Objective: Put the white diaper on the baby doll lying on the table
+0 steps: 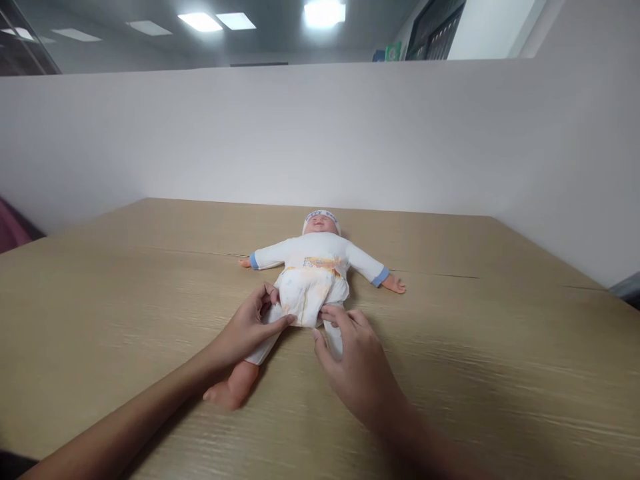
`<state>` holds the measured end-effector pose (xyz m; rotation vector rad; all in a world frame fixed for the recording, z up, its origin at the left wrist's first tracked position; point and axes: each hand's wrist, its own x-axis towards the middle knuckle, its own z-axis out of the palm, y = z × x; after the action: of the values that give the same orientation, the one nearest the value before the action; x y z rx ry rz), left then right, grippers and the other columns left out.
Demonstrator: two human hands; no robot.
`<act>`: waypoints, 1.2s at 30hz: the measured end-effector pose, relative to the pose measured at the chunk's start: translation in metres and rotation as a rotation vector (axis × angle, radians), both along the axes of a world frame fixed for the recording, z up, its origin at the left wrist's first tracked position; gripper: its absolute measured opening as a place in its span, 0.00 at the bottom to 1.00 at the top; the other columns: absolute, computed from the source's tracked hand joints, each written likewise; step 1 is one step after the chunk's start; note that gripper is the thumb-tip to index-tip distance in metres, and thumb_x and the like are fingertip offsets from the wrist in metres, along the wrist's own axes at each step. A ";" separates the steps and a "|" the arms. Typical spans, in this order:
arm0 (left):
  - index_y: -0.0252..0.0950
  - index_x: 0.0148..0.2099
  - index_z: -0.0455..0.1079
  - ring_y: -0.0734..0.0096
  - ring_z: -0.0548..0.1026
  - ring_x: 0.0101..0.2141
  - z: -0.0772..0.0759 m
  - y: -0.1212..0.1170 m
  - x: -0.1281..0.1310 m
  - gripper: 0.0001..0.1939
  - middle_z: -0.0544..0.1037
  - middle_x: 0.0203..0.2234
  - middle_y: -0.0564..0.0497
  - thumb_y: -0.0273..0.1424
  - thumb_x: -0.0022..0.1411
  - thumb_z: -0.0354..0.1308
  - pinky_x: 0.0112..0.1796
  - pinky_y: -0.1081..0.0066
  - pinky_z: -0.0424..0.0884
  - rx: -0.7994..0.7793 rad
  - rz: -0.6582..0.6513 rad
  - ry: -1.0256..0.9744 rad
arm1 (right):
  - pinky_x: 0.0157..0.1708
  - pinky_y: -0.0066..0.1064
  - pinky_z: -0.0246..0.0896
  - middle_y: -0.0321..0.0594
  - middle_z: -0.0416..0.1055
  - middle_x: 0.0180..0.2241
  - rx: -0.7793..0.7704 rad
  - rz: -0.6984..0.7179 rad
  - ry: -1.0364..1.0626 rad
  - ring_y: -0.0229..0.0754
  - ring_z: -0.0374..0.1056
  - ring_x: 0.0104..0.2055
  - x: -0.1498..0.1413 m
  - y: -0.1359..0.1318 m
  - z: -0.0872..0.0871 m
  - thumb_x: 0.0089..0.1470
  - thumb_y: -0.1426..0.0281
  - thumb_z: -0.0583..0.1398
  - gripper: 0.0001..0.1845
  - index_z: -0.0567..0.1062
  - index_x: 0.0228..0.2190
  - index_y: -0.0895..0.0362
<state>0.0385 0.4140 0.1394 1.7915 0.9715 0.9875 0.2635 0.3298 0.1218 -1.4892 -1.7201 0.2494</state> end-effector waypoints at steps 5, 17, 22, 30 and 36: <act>0.40 0.49 0.64 0.63 0.76 0.45 -0.002 -0.002 0.002 0.24 0.75 0.42 0.52 0.39 0.59 0.74 0.48 0.63 0.70 -0.117 0.094 -0.052 | 0.54 0.51 0.70 0.46 0.80 0.48 -0.019 0.078 -0.146 0.56 0.70 0.53 -0.001 0.001 0.007 0.68 0.67 0.62 0.14 0.78 0.53 0.54; 0.37 0.44 0.79 0.58 0.78 0.43 0.007 -0.004 0.001 0.13 0.83 0.40 0.49 0.42 0.66 0.67 0.46 0.62 0.71 -0.162 -0.057 0.069 | 0.59 0.53 0.68 0.46 0.75 0.57 -0.022 0.119 -0.188 0.58 0.67 0.58 -0.003 -0.005 0.011 0.65 0.64 0.65 0.17 0.78 0.54 0.53; 0.36 0.46 0.79 0.58 0.77 0.43 0.004 -0.003 0.001 0.15 0.83 0.40 0.48 0.42 0.64 0.69 0.46 0.62 0.71 -0.156 -0.043 0.050 | 0.61 0.55 0.67 0.46 0.74 0.59 -0.040 0.148 -0.196 0.58 0.66 0.59 -0.001 -0.006 0.011 0.64 0.66 0.64 0.18 0.77 0.55 0.52; 0.37 0.47 0.78 0.58 0.77 0.43 0.003 -0.004 0.002 0.15 0.83 0.41 0.48 0.42 0.66 0.68 0.47 0.62 0.71 -0.132 -0.030 0.051 | 0.64 0.58 0.65 0.46 0.73 0.64 -0.072 0.176 -0.189 0.59 0.65 0.62 0.001 -0.008 0.008 0.65 0.68 0.61 0.21 0.74 0.58 0.52; 0.37 0.48 0.78 0.58 0.78 0.44 0.003 -0.004 0.002 0.16 0.83 0.42 0.48 0.43 0.66 0.68 0.46 0.61 0.71 -0.135 -0.017 0.064 | 0.56 0.49 0.71 0.47 0.77 0.50 -0.103 0.183 -0.107 0.54 0.71 0.55 0.007 0.001 0.012 0.65 0.68 0.58 0.14 0.74 0.52 0.53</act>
<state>0.0402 0.4104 0.1426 1.7241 1.0362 0.8384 0.2706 0.3308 0.1343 -1.4417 -1.9582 0.3646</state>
